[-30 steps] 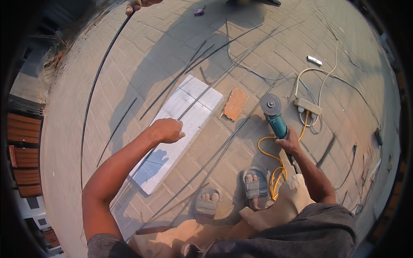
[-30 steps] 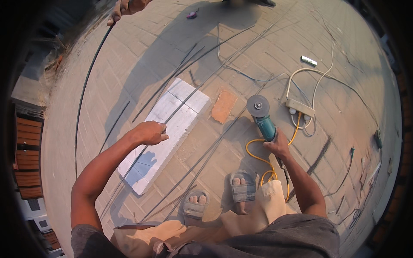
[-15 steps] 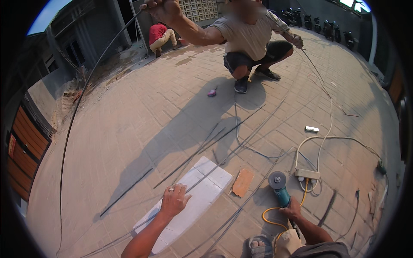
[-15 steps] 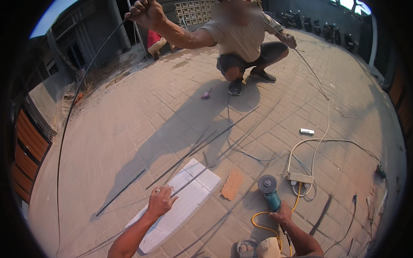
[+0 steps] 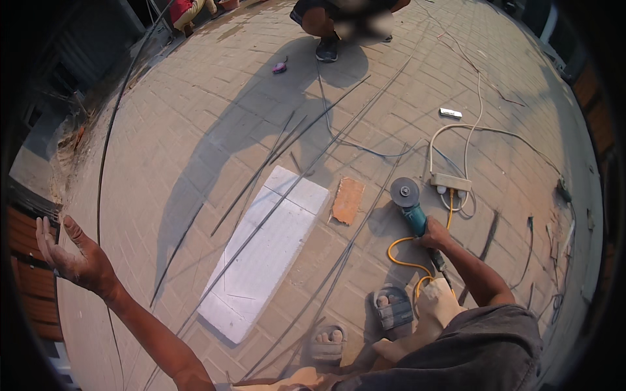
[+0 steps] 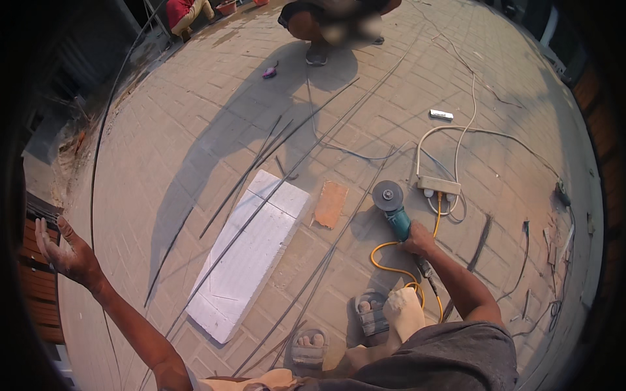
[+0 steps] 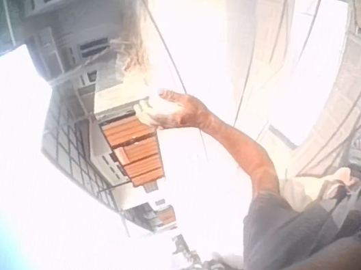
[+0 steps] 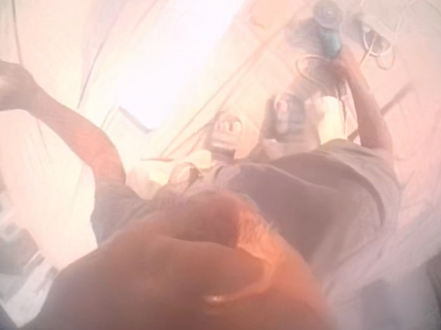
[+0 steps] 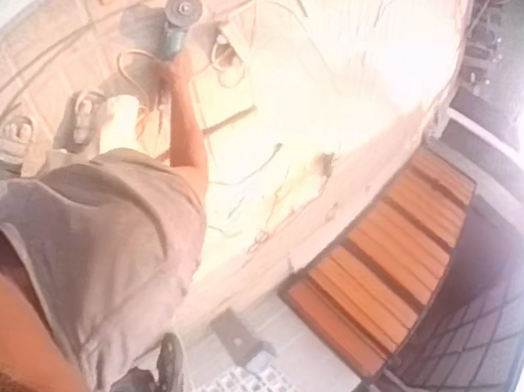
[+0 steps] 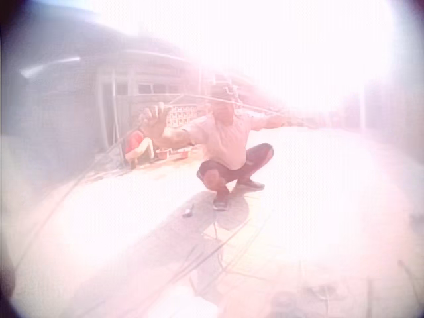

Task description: The person measures metal rods with a tape measure and marks them with a marker. They then use an angle grinder to cut the rods to the measured lengths. The cut pieces are placed on the floor.

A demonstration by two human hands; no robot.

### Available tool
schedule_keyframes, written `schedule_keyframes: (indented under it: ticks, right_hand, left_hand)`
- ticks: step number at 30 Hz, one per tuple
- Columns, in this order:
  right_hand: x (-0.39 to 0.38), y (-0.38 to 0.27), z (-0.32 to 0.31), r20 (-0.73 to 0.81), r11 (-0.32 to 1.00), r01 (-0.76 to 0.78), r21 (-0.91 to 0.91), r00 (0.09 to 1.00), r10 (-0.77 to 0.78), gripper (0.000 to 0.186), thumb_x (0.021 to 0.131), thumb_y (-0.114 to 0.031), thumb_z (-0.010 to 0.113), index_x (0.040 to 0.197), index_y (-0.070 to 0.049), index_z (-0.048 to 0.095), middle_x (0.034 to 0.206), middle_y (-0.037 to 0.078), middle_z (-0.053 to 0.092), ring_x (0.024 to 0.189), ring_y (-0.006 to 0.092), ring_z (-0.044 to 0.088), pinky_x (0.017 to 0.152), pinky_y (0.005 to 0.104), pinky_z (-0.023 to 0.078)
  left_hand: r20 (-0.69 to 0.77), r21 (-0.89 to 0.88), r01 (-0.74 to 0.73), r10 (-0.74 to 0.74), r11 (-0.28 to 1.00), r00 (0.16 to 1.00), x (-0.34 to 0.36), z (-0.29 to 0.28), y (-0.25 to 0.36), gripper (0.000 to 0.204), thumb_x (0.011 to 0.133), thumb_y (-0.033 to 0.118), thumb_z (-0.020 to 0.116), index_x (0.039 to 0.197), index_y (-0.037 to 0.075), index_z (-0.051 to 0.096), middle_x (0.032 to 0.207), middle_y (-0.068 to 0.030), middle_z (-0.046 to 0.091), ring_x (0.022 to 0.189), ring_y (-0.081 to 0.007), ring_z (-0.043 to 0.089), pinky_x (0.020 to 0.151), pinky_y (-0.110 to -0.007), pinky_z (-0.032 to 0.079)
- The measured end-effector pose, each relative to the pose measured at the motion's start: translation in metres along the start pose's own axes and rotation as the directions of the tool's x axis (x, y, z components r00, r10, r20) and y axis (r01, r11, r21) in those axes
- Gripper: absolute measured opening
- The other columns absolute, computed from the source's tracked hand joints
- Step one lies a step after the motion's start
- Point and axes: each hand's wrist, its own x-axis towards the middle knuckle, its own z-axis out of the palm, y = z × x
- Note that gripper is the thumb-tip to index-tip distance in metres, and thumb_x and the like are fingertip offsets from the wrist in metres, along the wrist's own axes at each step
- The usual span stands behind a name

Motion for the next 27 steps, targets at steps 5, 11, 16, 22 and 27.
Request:
schedule_keyframes:
  ticks: [5,11,16,22,27]
  right_hand:
    - [-0.013,-0.04,-0.049,0.204,0.893,0.073,-0.444,0.979,0.021,0.055,0.065,-0.039,0.084,0.099,0.003,0.073,0.098,0.02,0.075,0.095,0.0361,0.073,0.082,0.0452,0.058]
    - [-0.009,-0.112,-0.16,-0.047,0.939,0.158,-0.305,0.983,-0.18,0.05,0.078,-0.041,0.076,0.092,0.007,0.071,0.085,0.027,0.071,0.082,0.0414,0.071,0.074,0.0495,0.054]
    - [0.005,-0.146,-0.18,-0.257,0.933,0.307,-0.187,0.901,-0.348,0.048,0.08,-0.039,0.076,0.094,0.007,0.069,0.089,0.027,0.071,0.084,0.0404,0.07,0.076,0.0478,0.053]
    - [0.024,-0.142,-0.164,-0.184,0.921,0.308,-0.24,0.917,-0.354,0.045,0.08,-0.035,0.076,0.102,0.004,0.071,0.095,0.025,0.071,0.091,0.0395,0.07,0.08,0.0461,0.053]
    - [0.031,-0.123,-0.147,-0.122,0.913,0.316,-0.257,0.927,-0.355,0.044,0.078,-0.032,0.078,0.105,0.002,0.072,0.097,0.024,0.072,0.094,0.0397,0.07,0.081,0.0451,0.054]
  left_hand:
    - [0.486,-0.37,0.056,0.142,0.927,0.862,-0.092,-0.001,0.084,0.032,0.1,0.019,0.066,0.127,0.003,0.059,0.128,-0.0142,0.064,0.121,-0.0316,0.062,0.102,-0.045,0.051]
    - [0.768,-0.497,0.153,0.352,0.854,0.535,-0.206,0.023,0.149,0.042,0.092,0.029,0.074,0.123,0.004,0.062,0.125,-0.0152,0.064,0.115,-0.0344,0.062,0.097,-0.048,0.048]
    - [0.794,-0.384,0.097,0.274,0.918,0.543,-0.249,0.053,0.142,0.048,0.094,0.038,0.07,0.124,0.002,0.061,0.13,-0.0152,0.06,0.12,-0.0335,0.058,0.105,-0.053,0.04]
    - [0.931,-0.169,0.142,0.111,0.975,0.349,-0.293,0.067,0.119,0.055,0.094,0.049,0.066,0.122,0.002,0.061,0.129,-0.0161,0.061,0.124,-0.0322,0.057,0.112,-0.058,0.035]
    - [0.995,-0.042,0.191,0.023,0.981,0.1,-0.312,0.047,0.07,0.054,0.095,0.05,0.064,0.119,0.002,0.062,0.122,-0.0174,0.066,0.117,-0.0367,0.061,0.112,-0.059,0.033]
